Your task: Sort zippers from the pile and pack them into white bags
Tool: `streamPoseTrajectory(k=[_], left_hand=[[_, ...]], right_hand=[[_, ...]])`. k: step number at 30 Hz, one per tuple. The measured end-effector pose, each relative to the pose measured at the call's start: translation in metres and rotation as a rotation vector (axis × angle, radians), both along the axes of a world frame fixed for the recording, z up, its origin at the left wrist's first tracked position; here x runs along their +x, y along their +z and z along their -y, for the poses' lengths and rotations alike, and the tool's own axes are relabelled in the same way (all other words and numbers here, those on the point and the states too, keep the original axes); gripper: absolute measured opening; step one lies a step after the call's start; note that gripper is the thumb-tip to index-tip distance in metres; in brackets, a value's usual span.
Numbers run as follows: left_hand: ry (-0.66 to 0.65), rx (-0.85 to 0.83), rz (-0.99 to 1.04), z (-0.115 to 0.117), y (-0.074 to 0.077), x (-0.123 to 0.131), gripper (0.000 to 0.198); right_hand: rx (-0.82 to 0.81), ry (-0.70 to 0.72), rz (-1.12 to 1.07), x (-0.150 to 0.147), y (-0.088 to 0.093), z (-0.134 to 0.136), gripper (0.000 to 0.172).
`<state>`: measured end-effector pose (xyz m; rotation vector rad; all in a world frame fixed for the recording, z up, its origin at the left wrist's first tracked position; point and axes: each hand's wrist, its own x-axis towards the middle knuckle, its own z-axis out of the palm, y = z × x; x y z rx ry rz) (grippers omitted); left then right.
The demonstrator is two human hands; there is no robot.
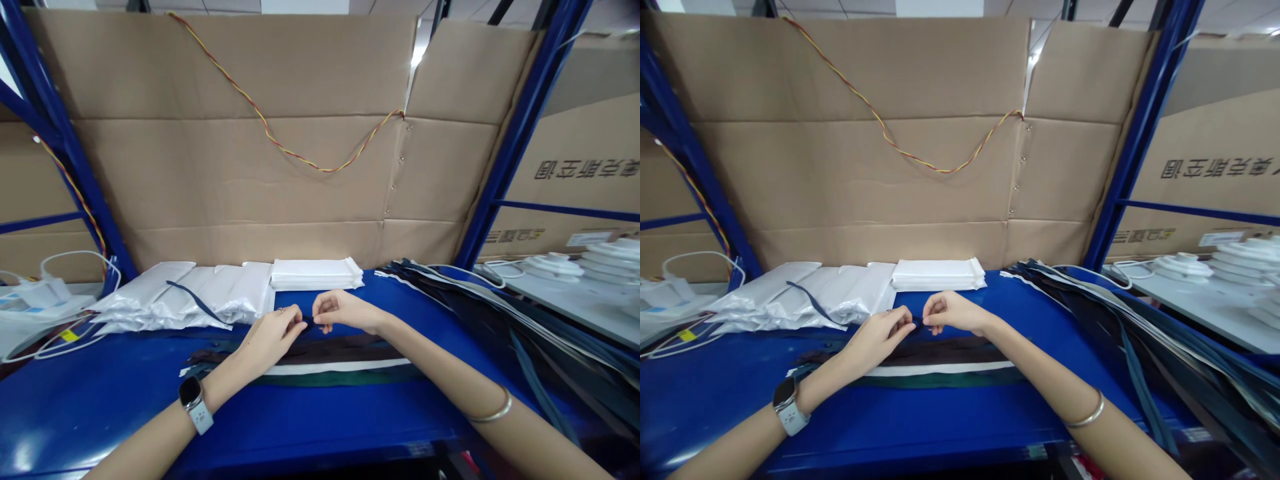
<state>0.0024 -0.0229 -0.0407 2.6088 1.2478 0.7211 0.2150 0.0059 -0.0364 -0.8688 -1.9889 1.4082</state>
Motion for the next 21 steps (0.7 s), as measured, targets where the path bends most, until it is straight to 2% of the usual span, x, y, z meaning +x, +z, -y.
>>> streamPoseTrajectory(k=[4,8,11,14,16,20,21], left_hand=[[-0.069,-0.069,0.098,0.001,0.001,0.0,0.016],[-0.143,-0.231,0.194,0.003,0.003,0.001,0.021],[-0.154,-0.31,0.257,0.002,0.002,0.001,0.025],[-0.16,-0.348,0.281,0.0,0.0,0.001,0.02],[-0.162,-0.324,0.246,0.001,0.001,0.001,0.018],[-0.124,-0.111,0.11,0.003,0.005,0.001,0.019],[-0.11,-0.103,0.106,0.002,0.006,0.001,0.02]], right_hand=[[-0.06,0.067,-0.14,-0.004,0.007,0.008,0.026],[-0.111,0.084,-0.214,-0.006,0.007,0.01,0.028],[-0.107,0.079,-0.253,-0.009,0.007,0.012,0.029],[-0.08,0.077,-0.25,-0.011,0.01,0.016,0.027],[-0.061,0.066,-0.231,-0.011,0.011,0.018,0.025],[-0.043,0.02,-0.184,-0.01,0.013,0.018,0.023],[-0.026,0.012,-0.17,-0.009,0.014,0.017,0.023]])
